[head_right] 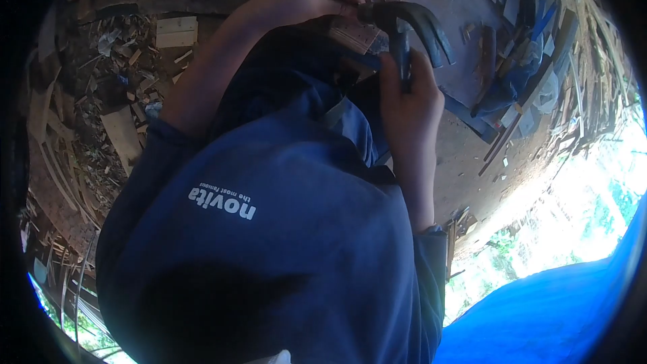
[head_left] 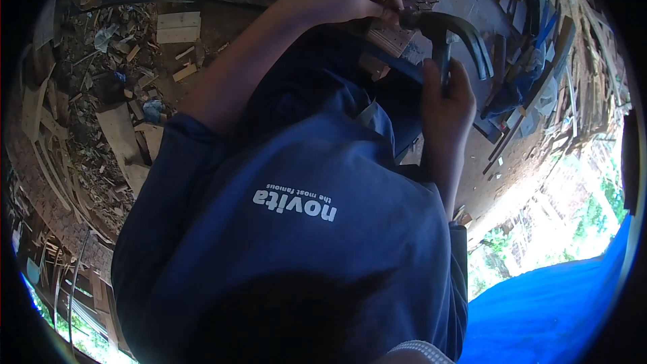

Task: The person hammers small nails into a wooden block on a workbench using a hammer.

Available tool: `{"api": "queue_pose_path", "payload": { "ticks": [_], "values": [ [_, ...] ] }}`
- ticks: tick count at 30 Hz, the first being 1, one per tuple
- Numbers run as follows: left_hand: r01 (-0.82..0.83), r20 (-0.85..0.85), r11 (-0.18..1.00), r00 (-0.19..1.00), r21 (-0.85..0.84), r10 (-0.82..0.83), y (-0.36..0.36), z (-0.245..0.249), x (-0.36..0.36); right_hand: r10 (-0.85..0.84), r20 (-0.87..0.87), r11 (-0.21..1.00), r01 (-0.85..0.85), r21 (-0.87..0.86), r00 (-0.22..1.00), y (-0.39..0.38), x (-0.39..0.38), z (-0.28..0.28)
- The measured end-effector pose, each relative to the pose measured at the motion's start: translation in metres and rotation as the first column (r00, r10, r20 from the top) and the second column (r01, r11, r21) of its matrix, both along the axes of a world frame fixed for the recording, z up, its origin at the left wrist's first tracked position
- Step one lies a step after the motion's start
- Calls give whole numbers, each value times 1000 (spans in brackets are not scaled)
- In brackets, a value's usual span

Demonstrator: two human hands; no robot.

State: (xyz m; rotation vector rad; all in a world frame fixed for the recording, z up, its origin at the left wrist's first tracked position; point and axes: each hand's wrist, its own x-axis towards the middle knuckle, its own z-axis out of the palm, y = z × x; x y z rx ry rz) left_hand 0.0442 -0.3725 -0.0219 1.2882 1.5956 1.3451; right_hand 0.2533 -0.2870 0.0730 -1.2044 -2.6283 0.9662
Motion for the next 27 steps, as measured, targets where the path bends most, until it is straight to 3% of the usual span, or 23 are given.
{"api": "queue_pose_path", "payload": {
  "ticks": [5, 6, 7, 8, 10, 13, 14, 16, 18, 20, 24, 27],
  "values": [
    [26, 47, 998, 999, -53, -23, 0, 0, 1, -185, -278, 981, 159, -115, 943, -1, 8, -16],
    [9, -25, 1000, 1000, -21, -10, 1, -2, 1, -187, -280, 980, 162, -112, 941, 0, 7, -15],
    [-7, -99, 1000, 995, 12, 8, 1, -4, 0, -83, -176, 996, 79, -29, 981, 0, 5, -12],
    [-4, -101, 1000, 995, 14, 5, 1, -5, -1, 13, -60, 999, -11, 44, 998, 0, 4, -10],
    [8, -68, 1000, 998, -8, -9, -1, 8, -1, 9, -71, 999, -7, 38, 997, -2, 2, -6],
    [24, -41, 1000, 999, -5, -24, -1, 1, 1, -132, -363, 991, 125, -44, 922, -5, 6, -16],
    [25, -44, 1000, 999, -5, -26, 0, -4, 3, -134, -366, 991, 126, -45, 921, -5, 7, -16],
    [-38, -71, 998, 997, -41, 35, 1, -12, 5, 31, -155, 998, -21, 65, 987, -9, -1, -12],
    [-44, -80, 999, 996, -5, 43, 1, -12, 8, 58, -139, 996, -47, 80, 989, -4, 3, -8],
    [-56, -99, 998, 993, 26, 58, -2, -10, 9, -120, -65, 991, 116, -62, 991, 0, 12, -8],
    [-111, -152, 990, 981, 86, 123, 4, -10, 18, -313, -256, 937, 253, -241, 915, 7, 30, -6],
    [-280, -57, 957, 957, 76, 284, 22, -12, 32, -546, -287, 800, 388, -457, 788, 5, 33, -1]
  ]
}}
